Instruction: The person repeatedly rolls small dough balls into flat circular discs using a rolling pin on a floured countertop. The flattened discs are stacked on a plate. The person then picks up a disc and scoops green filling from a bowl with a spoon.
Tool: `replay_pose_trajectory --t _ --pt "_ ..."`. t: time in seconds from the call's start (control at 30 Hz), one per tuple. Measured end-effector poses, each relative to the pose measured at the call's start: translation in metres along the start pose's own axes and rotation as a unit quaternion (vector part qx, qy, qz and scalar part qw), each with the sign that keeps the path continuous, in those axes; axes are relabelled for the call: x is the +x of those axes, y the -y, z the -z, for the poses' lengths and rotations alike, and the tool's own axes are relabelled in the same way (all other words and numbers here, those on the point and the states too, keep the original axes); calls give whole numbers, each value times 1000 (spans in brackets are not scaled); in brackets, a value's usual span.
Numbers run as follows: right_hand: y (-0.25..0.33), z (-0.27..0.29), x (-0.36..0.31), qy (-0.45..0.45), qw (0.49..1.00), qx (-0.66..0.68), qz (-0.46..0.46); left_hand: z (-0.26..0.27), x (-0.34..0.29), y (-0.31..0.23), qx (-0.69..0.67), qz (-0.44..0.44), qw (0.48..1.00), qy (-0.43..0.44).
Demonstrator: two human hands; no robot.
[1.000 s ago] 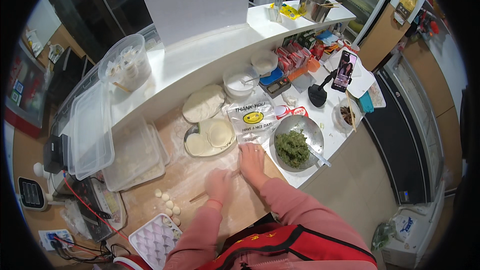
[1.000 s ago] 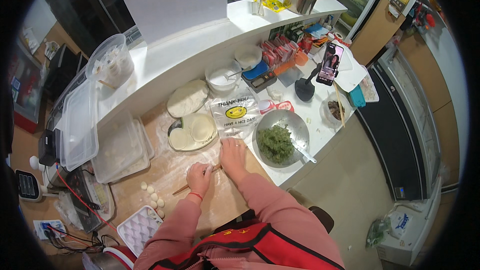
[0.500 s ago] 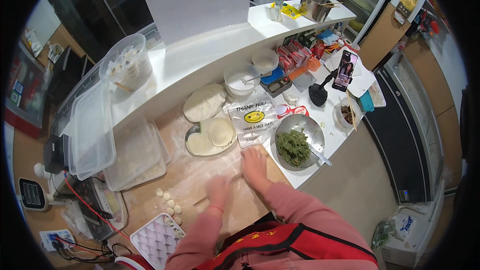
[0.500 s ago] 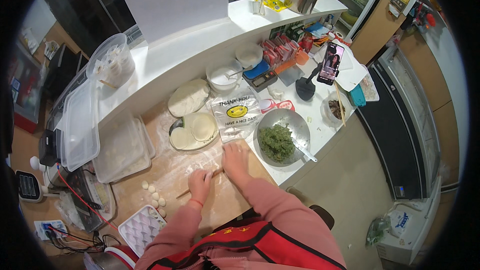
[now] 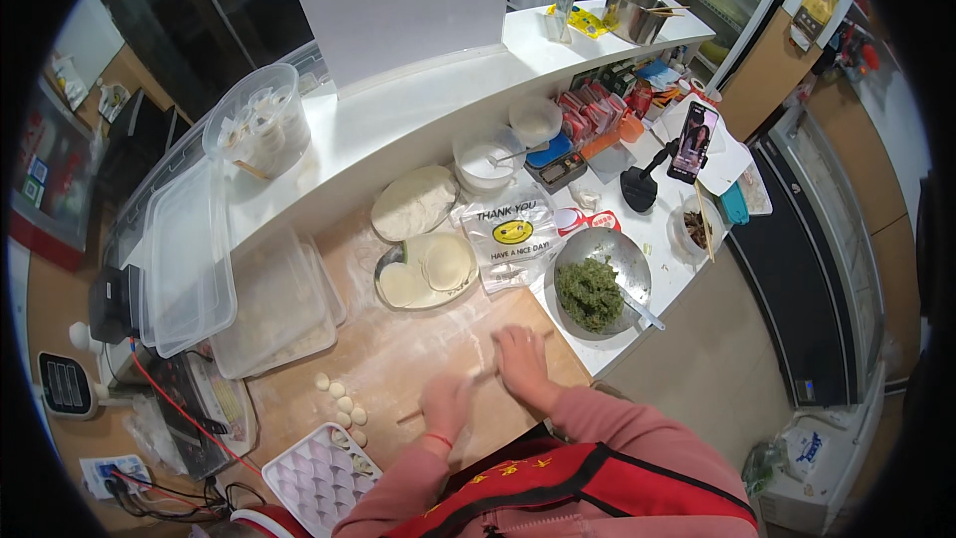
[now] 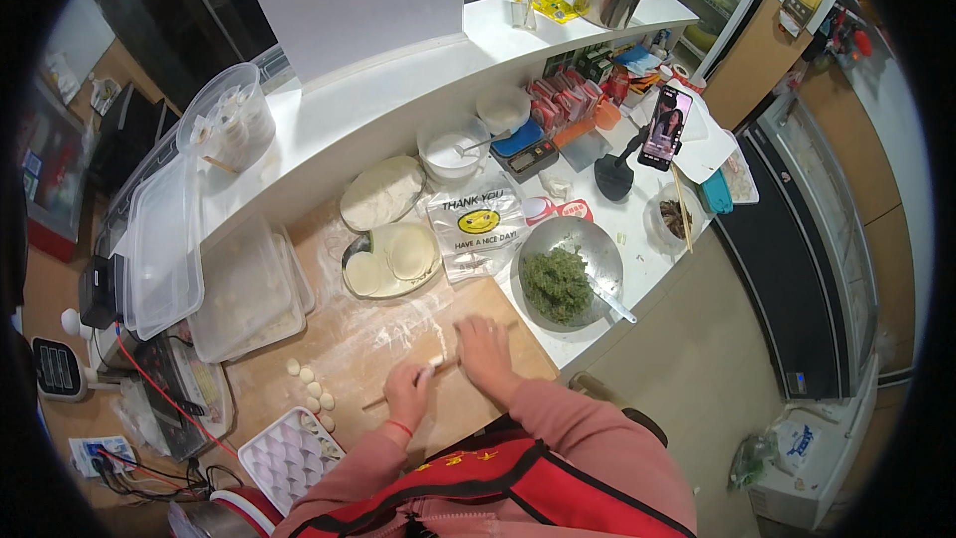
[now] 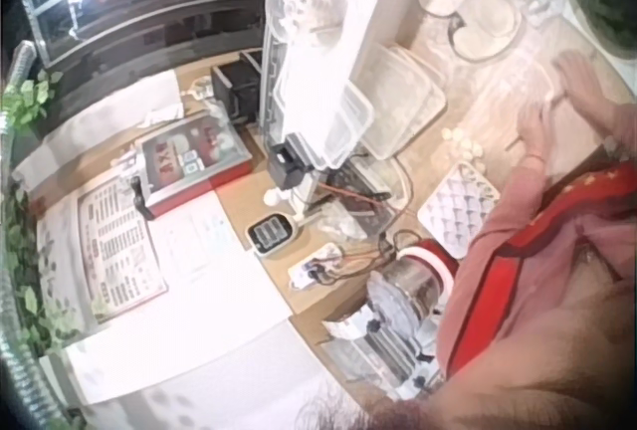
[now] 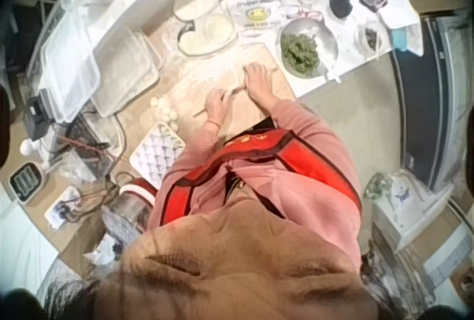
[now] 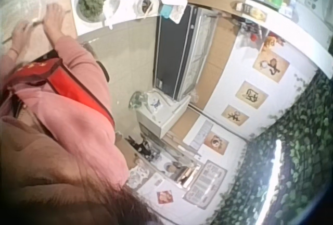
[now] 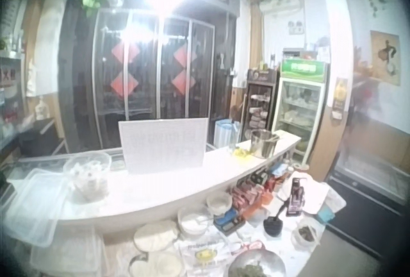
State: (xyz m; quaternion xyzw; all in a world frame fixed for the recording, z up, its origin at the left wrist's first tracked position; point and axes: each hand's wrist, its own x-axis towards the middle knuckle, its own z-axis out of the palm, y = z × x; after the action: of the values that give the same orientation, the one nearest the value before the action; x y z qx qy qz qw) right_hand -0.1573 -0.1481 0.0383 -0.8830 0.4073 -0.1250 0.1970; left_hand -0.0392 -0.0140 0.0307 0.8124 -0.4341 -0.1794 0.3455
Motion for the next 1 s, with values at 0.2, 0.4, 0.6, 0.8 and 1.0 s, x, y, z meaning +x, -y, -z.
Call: replay_pose_trajectory --t 0.2,0.4,0.6,0.8,1.0 --pt "1 -6 14 -121 992 32 24 -2 0 4 119 -107 984 -74" --pt "-3 -10 -4 5 1000 5 -15 -3 -7 6 57 -72 995 -33" --pt "-2 -20 13 -120 992 25 33 -4 -2 8 123 -116 983 -78" --pt "0 -11 -6 -40 999 -17 -2 0 -13 9 26 41 999 12" --pt "0 -19 9 -137 989 14 45 -6 -5 11 78 -95 988 -90"
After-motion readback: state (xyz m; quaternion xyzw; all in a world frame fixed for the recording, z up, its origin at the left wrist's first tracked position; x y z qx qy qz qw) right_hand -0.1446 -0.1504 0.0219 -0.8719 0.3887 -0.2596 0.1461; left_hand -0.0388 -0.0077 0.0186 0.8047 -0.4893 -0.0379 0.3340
